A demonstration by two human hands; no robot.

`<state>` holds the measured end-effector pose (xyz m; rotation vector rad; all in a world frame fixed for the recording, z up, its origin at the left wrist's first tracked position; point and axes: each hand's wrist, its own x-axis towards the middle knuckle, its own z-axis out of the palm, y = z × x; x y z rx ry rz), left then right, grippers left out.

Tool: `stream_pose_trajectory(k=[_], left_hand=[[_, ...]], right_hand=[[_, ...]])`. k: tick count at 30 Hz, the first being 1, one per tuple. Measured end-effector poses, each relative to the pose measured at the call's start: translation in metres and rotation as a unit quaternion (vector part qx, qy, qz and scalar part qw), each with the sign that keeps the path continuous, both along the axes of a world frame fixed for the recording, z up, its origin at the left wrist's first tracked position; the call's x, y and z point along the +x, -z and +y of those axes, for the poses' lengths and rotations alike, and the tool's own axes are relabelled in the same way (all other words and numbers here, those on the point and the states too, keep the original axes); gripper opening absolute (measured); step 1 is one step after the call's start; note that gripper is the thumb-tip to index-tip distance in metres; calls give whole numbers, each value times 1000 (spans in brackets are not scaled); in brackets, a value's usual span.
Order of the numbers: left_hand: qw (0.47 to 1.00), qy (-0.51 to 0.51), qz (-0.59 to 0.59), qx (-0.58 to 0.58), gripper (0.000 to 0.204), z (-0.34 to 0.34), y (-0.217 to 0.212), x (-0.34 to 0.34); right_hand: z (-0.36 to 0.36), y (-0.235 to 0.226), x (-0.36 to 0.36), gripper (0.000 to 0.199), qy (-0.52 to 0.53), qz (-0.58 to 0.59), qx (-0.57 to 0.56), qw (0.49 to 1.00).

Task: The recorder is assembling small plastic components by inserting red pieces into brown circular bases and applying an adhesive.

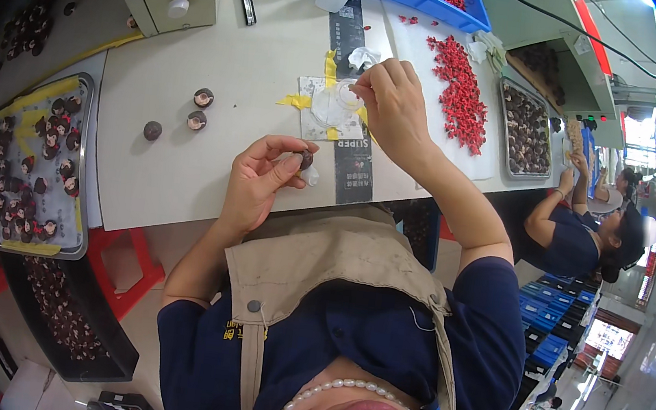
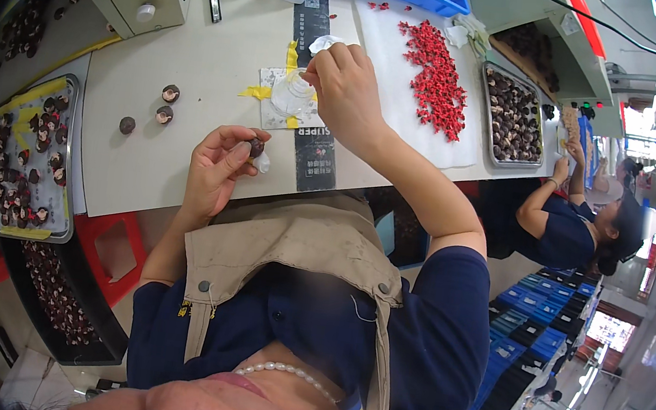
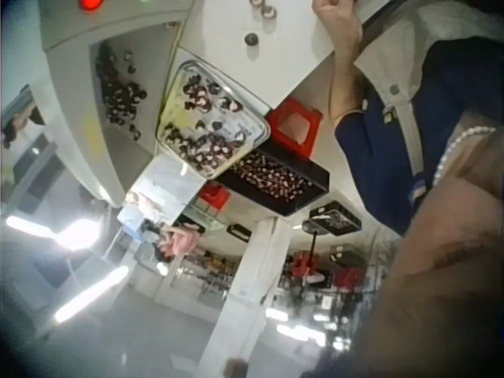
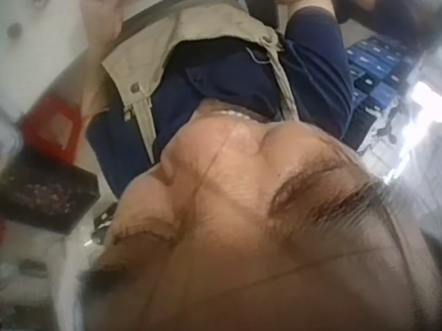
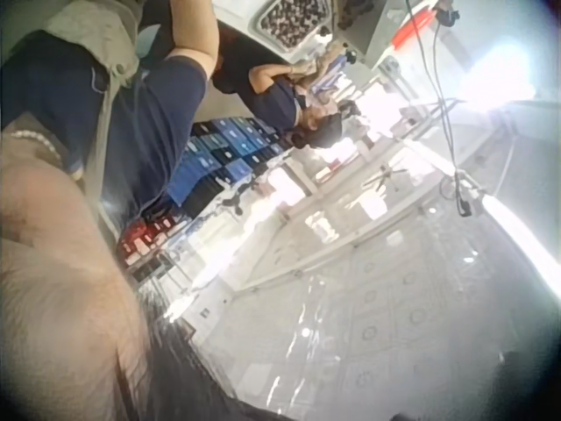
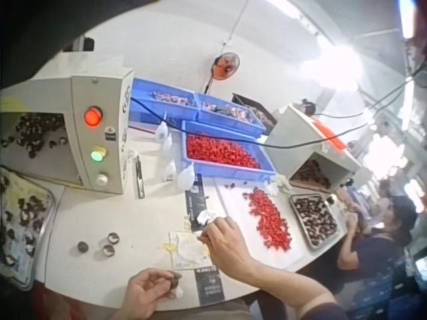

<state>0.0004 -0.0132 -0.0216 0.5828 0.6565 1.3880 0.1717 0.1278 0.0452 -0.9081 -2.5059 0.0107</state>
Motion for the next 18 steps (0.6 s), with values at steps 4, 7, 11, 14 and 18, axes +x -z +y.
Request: stream_pose_trajectory(k=[4, 7, 11, 14, 18], left_hand=[[1000, -6, 4, -12, 22, 2, -3, 1], [999, -2, -30, -40, 25, 5, -5, 1], [997, -8, -47, -56, 28, 7, -6, 15], [996, -1, -69, -59, 28, 11, -6, 23], [994, -9, -80, -70, 29, 17, -7, 35]], right_hand=[[1, 5, 0, 13, -6, 4, 16, 1000], [2, 12, 2, 13, -19, 28, 24, 999], [2, 7, 5, 12, -32, 53, 0, 998], [6, -1, 6, 12, -38, 108, -48, 992], [9, -3, 9, 11, -11, 177, -113, 978]])
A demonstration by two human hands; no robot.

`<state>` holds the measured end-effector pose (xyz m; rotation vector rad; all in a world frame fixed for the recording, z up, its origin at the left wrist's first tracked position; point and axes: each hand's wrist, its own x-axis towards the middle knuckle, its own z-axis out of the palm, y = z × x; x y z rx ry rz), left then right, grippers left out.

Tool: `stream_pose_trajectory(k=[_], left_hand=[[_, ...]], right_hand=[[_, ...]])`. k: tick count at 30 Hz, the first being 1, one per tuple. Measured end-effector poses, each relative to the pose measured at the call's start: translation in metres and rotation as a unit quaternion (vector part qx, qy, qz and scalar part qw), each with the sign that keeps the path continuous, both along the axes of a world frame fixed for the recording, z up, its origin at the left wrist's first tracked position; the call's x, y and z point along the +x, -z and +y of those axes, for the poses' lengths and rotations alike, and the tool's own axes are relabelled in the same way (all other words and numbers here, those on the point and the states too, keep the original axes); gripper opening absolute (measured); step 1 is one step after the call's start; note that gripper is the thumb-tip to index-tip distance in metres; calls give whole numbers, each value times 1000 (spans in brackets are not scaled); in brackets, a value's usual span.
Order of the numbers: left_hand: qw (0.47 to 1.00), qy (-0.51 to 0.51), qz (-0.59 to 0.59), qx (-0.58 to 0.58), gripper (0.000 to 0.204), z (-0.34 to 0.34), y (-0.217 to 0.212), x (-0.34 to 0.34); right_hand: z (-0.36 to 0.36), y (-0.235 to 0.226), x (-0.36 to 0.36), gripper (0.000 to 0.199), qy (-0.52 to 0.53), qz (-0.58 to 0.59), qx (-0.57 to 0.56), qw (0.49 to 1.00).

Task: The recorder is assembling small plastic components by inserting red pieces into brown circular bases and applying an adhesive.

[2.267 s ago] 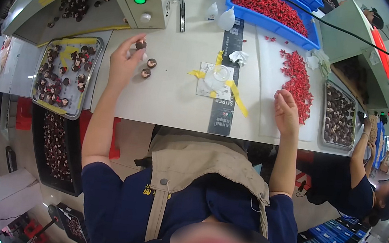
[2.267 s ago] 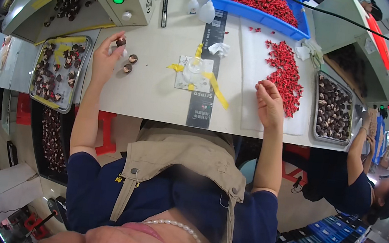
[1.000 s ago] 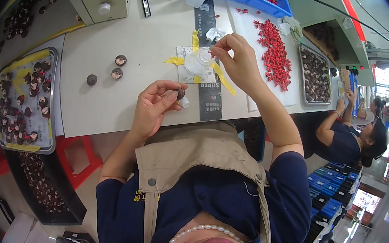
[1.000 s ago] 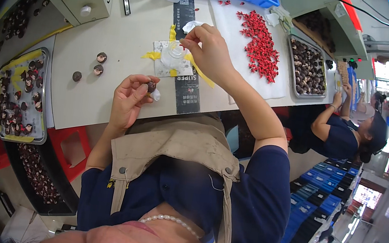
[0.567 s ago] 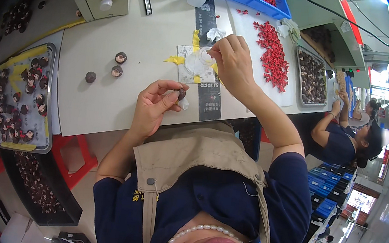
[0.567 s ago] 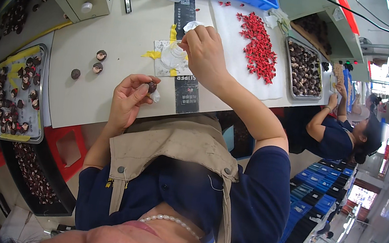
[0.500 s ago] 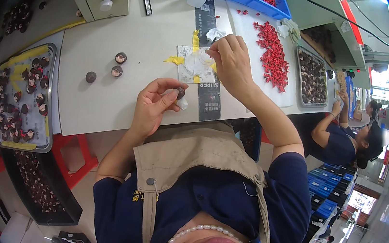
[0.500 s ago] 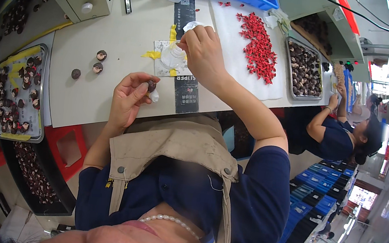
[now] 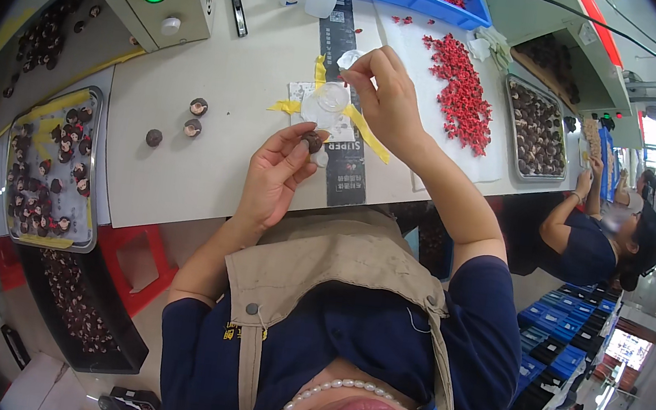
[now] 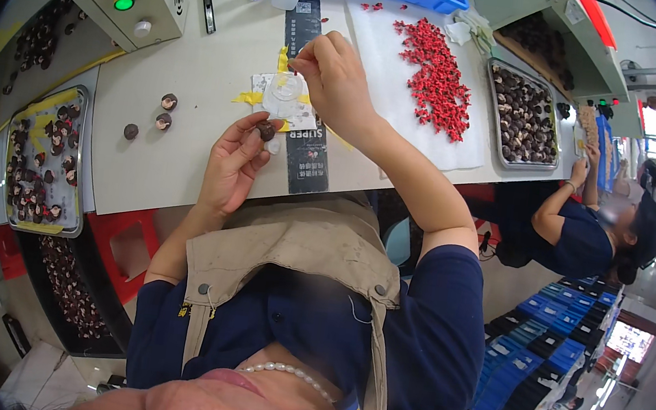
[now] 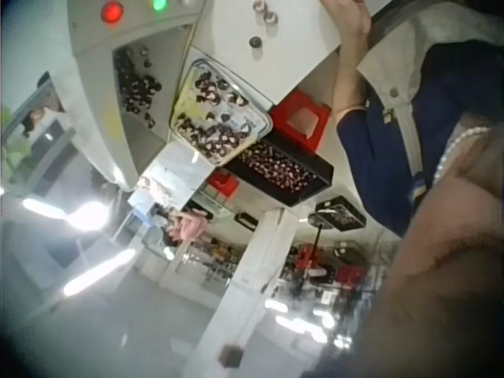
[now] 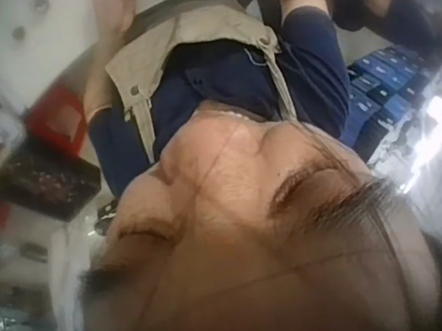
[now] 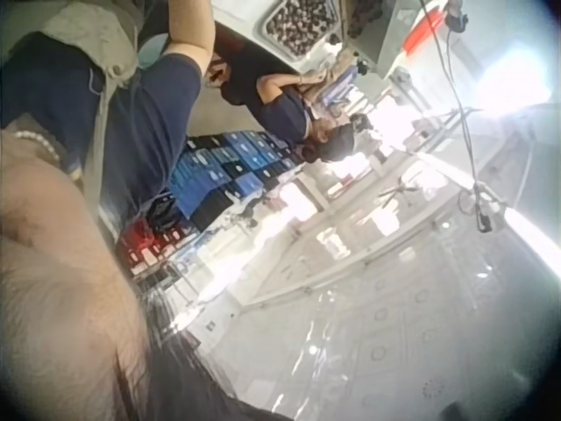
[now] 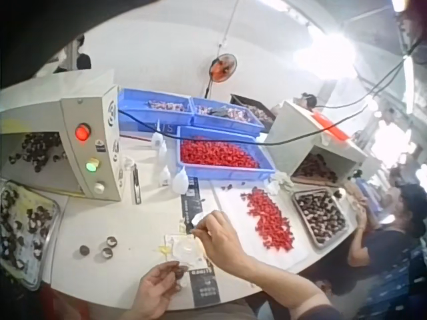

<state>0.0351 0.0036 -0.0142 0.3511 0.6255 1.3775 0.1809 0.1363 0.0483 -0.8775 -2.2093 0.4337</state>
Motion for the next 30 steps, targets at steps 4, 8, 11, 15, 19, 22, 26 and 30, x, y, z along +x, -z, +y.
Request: stream_pose_trajectory(k=[4, 8, 11, 15, 19, 22, 26, 30], left_hand=[[1000, -12, 3, 1, 30, 2, -2, 6], [999, -27, 28, 7, 29, 3, -2, 13], [999, -29, 34, 3, 29, 3, -4, 18], [998, -35, 54, -1, 30, 4, -7, 23], [993, -45, 105, 19, 30, 1, -6, 30], [990, -52, 127, 30, 31, 1, -6, 32], [988, -60, 135, 40, 31, 0, -14, 34], [977, -66, 189, 72, 30, 1, -22, 35]], right_hand=[[-20, 0, 8, 10, -57, 87, -175, 979], [-46, -1, 16, 7, -76, 83, -328, 938], [-50, 7, 17, 11, -72, 111, -287, 949], [-50, 9, 23, 12, -68, 108, -245, 961], [-54, 9, 26, 12, -67, 109, -206, 970], [-59, 2, 31, 12, -63, 109, -201, 971], [-62, -7, 38, 8, -19, 82, -312, 946], [-68, -13, 37, 8, -10, 120, -305, 945]])
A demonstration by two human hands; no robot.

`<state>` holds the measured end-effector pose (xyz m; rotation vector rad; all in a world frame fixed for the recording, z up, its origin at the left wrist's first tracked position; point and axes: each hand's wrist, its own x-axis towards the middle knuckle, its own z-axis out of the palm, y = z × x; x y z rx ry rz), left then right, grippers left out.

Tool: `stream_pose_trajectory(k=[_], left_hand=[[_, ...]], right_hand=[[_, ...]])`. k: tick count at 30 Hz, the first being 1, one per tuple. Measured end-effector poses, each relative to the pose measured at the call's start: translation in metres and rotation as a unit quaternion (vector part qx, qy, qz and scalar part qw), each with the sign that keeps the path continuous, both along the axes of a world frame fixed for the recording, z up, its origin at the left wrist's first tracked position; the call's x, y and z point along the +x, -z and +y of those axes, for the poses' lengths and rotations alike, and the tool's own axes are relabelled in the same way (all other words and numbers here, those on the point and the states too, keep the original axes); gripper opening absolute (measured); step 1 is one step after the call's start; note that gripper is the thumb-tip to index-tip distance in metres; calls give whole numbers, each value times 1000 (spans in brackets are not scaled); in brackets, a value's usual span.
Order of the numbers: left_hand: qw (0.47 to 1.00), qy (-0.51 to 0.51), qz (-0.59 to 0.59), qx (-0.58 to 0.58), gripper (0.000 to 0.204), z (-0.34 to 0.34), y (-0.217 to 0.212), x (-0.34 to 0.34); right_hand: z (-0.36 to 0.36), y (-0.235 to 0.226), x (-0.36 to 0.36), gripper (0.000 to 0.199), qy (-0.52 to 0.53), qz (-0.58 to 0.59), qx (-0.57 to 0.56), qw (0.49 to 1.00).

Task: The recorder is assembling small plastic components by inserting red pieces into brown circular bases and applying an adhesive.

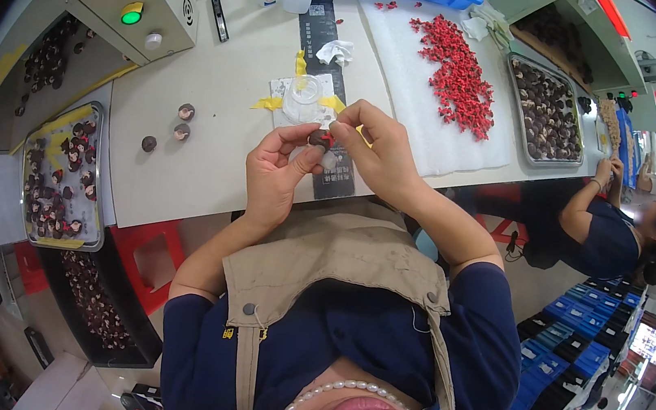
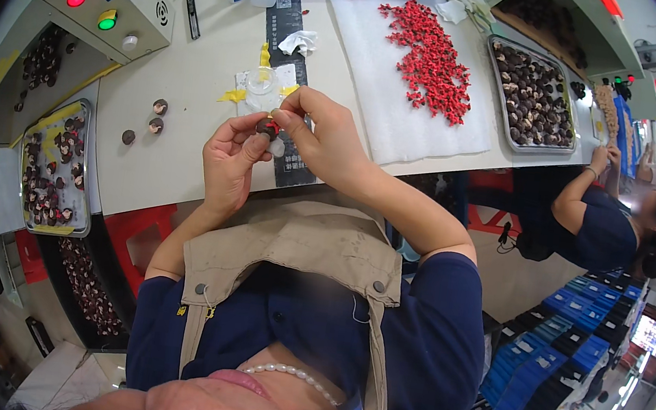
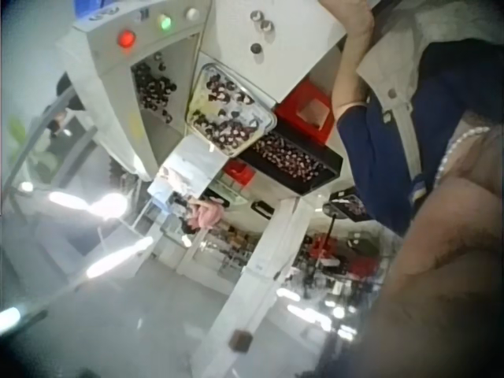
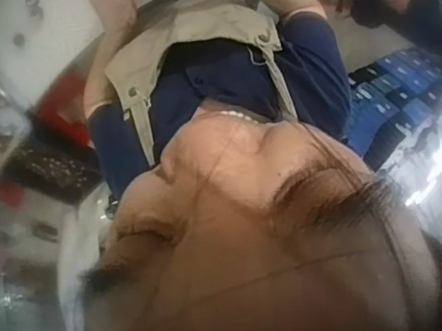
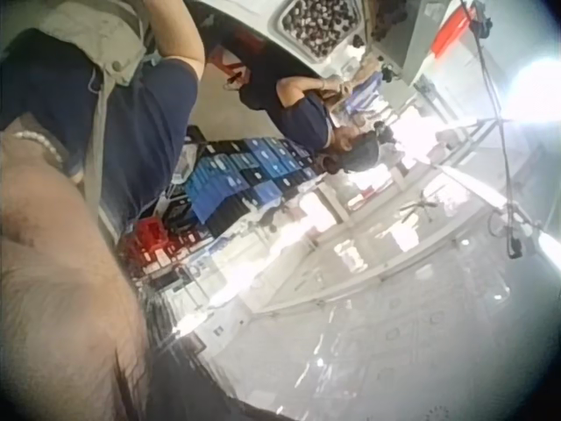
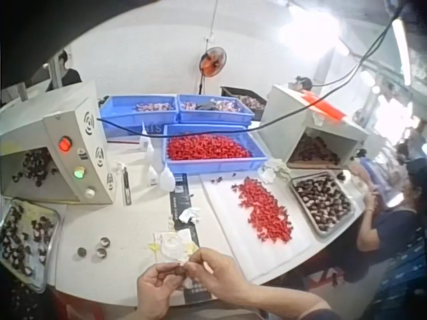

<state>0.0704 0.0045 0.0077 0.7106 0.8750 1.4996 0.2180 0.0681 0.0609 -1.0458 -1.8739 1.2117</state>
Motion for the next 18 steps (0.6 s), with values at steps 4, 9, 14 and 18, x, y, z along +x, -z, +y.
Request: stream_pose_trajectory(k=[4, 9, 14, 18], left_hand=[[999, -5, 21, 27, 28, -2, -8, 1], [993, -17, 86, 84, 26, -6, -10, 3], [989, -33, 120, 85, 25, -5, -1, 8], [995, -8, 85, 53, 27, -2, -2, 12]], right_hand=[[-5, 2, -2, 6, 4, -9, 84, 996], [-13, 15, -7, 11, 10, 55, 139, 989], [-12, 28, -7, 9, 20, 55, 165, 985], [-15, 35, -2, 9, 39, 84, 116, 989]])
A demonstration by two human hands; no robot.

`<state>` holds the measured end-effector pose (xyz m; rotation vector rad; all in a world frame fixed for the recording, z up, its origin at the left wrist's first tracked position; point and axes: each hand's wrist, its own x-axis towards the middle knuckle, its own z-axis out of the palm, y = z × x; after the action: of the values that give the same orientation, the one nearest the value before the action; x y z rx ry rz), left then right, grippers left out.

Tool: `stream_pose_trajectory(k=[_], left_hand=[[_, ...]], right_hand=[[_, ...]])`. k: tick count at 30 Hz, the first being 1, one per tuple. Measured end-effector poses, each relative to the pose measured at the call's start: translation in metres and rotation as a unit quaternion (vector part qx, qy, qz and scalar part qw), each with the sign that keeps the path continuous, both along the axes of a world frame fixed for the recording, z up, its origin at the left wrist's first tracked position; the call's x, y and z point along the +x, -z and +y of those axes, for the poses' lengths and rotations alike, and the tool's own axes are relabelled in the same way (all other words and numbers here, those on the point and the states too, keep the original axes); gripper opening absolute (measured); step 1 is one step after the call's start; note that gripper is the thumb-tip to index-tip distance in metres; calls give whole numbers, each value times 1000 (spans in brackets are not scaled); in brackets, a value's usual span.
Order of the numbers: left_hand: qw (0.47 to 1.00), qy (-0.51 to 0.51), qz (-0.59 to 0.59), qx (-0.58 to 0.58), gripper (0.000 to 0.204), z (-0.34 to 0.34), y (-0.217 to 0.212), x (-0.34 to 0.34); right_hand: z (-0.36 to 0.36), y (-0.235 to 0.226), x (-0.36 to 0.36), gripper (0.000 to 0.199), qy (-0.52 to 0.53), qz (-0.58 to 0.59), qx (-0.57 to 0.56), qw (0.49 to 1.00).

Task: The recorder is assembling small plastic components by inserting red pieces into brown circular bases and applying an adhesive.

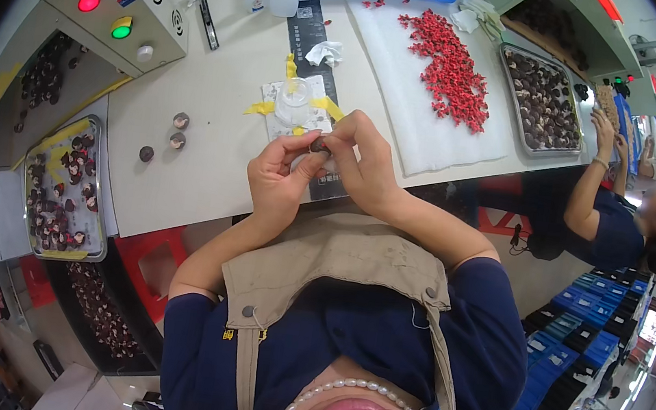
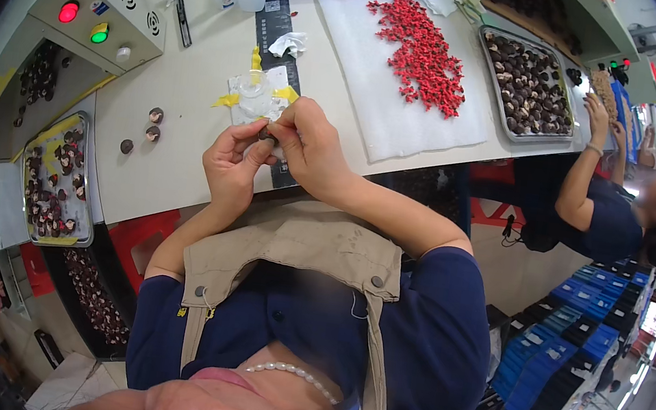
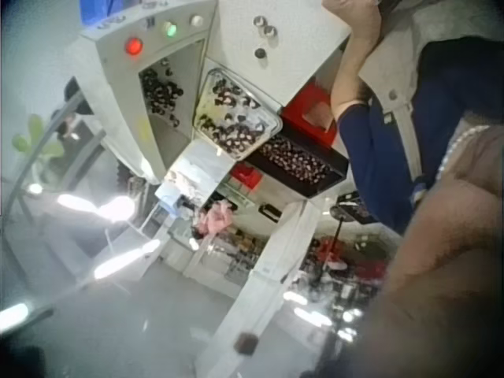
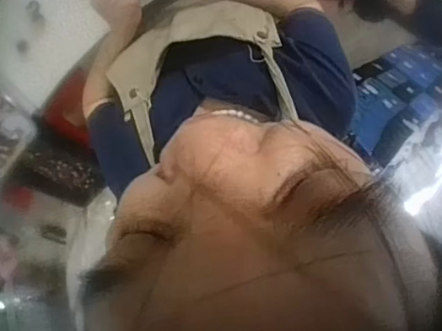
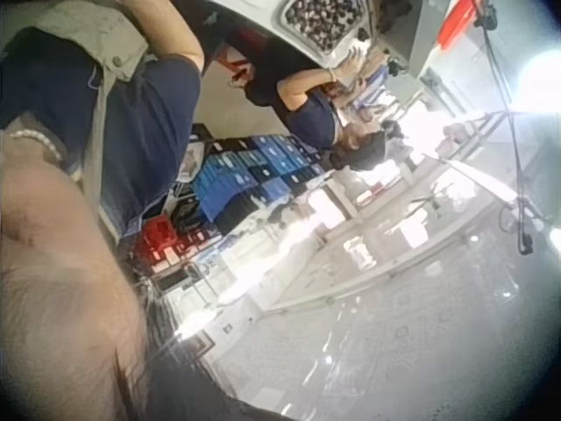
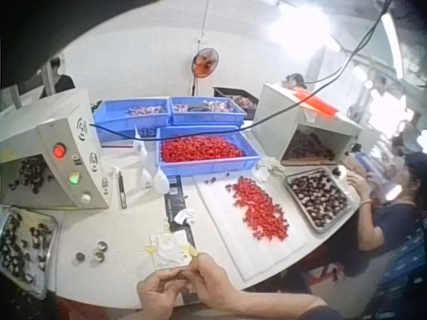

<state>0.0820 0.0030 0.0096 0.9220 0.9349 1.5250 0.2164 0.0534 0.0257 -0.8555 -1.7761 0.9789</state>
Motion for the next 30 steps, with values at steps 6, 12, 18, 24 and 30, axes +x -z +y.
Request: stream_pose_trajectory(k=[6, 12, 18, 24, 30], left_hand=[[946, 154, -238, -156, 43, 11, -3, 6], [880, 229, -367, -194, 45, 13, -8, 10], [898, 253, -316, -172, 46, 18, -3, 19], [930, 217, -267, -133, 40, 14, -2, 22], [996, -41, -71, -18, 40, -6, 10, -82]], right_hand=[[4, -9, 14, 24, 19, -6, 42, 999], [7, -4, 29, 37, 30, -58, 92, 994], [9, -3, 40, 39, 39, -73, 121, 989], [4, 1, 42, 41, 28, -37, 126, 991], [36, 4, 95, 11, 168, -172, 150, 959]])
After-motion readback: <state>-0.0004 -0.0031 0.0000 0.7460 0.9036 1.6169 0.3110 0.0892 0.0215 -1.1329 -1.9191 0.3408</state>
